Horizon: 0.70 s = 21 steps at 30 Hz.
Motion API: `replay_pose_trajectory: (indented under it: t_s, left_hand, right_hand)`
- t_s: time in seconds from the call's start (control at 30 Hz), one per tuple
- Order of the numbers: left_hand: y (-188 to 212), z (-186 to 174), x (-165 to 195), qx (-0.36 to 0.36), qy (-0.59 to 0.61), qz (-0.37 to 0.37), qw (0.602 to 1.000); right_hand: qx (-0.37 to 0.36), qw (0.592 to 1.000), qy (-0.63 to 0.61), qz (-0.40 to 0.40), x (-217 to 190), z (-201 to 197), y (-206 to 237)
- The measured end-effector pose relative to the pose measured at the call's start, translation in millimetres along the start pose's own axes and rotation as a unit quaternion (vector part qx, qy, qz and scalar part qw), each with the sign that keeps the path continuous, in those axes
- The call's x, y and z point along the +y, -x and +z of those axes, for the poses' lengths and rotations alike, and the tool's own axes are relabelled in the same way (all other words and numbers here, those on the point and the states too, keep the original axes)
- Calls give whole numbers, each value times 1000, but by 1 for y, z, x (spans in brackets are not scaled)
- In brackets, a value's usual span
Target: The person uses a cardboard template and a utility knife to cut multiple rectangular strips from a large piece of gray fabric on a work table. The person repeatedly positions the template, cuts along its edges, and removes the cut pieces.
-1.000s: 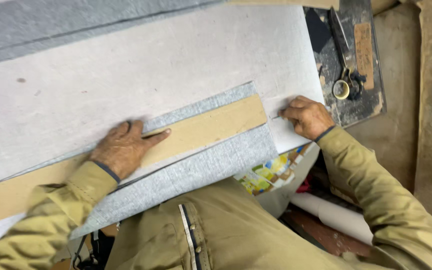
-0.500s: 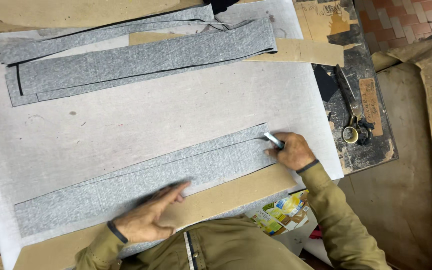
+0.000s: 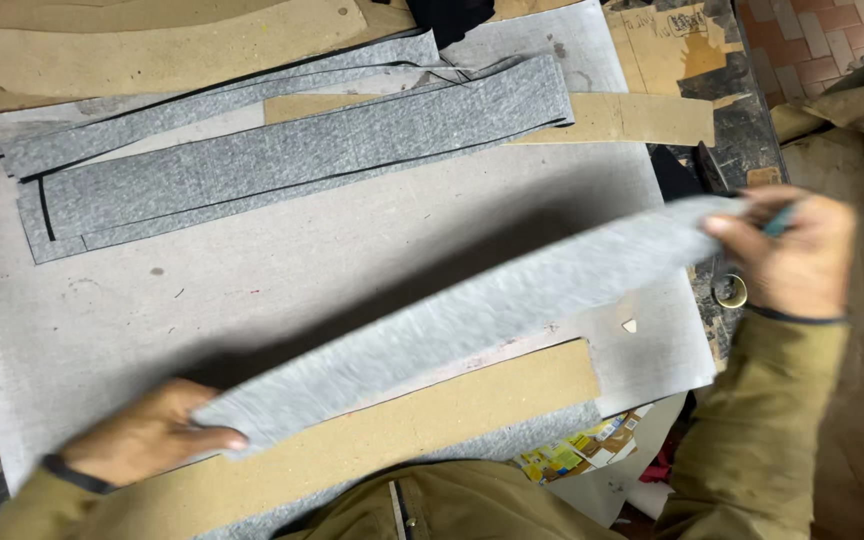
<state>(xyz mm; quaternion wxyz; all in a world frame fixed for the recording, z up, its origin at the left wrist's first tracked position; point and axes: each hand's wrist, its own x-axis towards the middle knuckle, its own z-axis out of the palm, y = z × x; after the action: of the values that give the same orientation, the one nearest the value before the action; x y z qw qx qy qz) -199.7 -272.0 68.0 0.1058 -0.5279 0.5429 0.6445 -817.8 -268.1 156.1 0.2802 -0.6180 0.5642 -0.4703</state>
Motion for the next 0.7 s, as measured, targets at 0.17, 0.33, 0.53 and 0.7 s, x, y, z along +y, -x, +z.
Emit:
replay_pose_trajectory:
  t_s: [0.17,0.33,0.53,0.7]
  left_hand:
    - [3,-154,15,202,-74,-30,976]
    - [-33,-213,74,335,-175,5,926]
    - [-75,-171,122,590,-336,176,713]
    - [-149,-80,193,250,38,292,922]
  right_hand:
    - [57,988,142,-19,81,129,-92]
    - [261,886,364,-120,79,184,-160]
    - [303,885,350,-54,84,202,-163]
    - [279,918,274,-64,71,212,-143]
